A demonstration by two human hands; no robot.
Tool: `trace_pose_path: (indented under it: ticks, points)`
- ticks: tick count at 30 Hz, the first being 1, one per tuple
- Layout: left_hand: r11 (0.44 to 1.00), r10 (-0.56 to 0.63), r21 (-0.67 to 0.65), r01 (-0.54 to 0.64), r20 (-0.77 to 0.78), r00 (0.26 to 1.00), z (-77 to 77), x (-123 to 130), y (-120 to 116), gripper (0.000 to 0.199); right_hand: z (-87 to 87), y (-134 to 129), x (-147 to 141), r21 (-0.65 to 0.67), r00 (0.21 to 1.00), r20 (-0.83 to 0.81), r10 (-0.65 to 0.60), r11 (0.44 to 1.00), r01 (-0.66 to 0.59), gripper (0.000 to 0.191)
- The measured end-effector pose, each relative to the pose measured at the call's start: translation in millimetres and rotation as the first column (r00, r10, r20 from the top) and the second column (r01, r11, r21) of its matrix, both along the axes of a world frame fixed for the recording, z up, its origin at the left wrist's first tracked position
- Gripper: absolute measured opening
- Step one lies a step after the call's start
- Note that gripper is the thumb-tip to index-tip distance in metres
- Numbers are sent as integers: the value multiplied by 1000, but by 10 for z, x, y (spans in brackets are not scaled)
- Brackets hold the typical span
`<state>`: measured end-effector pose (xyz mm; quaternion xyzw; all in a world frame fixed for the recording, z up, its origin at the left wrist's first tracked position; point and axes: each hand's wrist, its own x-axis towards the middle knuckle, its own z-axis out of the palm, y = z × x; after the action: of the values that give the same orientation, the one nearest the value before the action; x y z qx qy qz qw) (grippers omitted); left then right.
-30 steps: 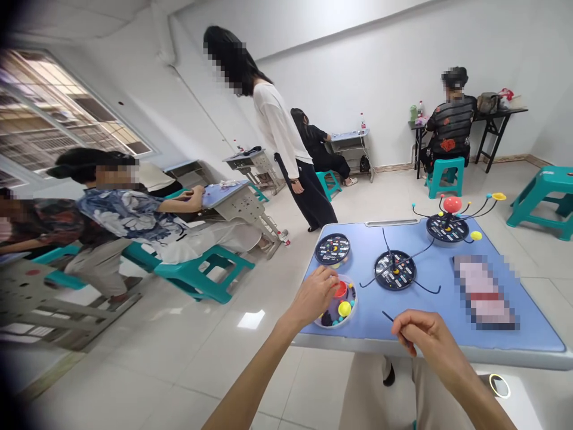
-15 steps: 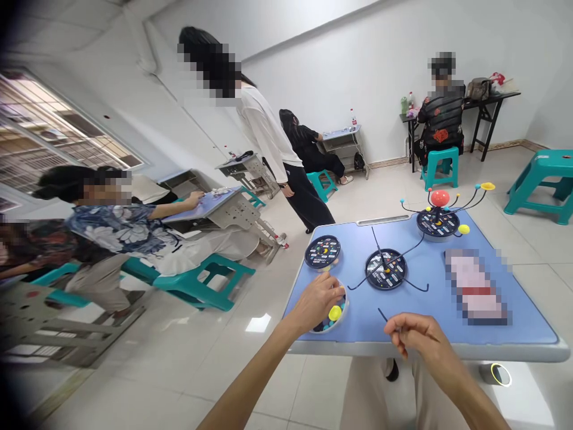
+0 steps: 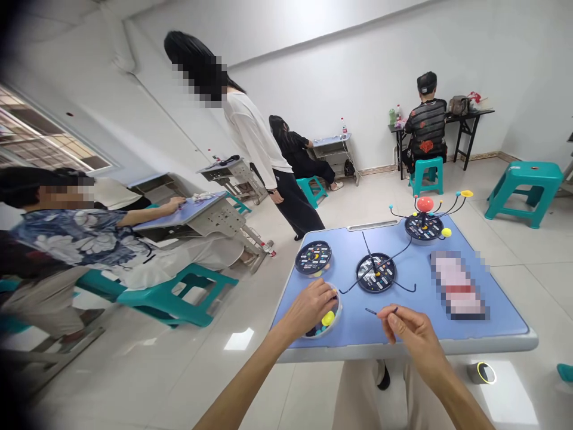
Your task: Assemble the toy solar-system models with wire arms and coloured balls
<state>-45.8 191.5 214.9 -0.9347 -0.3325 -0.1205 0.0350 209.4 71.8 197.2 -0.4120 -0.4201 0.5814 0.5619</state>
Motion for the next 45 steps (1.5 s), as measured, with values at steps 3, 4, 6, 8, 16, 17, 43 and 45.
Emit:
trace_pose_path:
  ticks: [3,4,6,8,16,17,43,45]
  points:
    - [996,36,77,-51,191,981,7,-18,-64,20,-2,21,-80,-31,996,-54,-64,998,63,29]
    - [994,54,79,-78,271,961,9,-27,-88,21,2,23,-120,-45,993,-82,-88,995,85,31]
    - [987,118,45,-155,446,887,17,-51,-132,22,11,22,-210,-84,985,-139,-107,992,96,35]
    - [971,231,-81,-225,560,795,36,-79,-178,21,28,15,-296,-88,976,-185,-119,991,104,38]
    - [655,729,-748,109,663,171,48,98,-851,32,226,-160,-563,-158,890,-437,-128,985,64,37]
    - [614,756,-763,202,642,128,17,176,-961,32,253,-183,-599,-161,871,-478,-111,986,37,37]
    - [529,828,-715,456,553,-93,119,786,-1467,31,364,-302,-533,33,973,-183,-138,989,146,26]
    - [557,813,-703,441,570,-118,152,756,-1461,32,385,-287,-484,6,968,-156,-196,980,199,28]
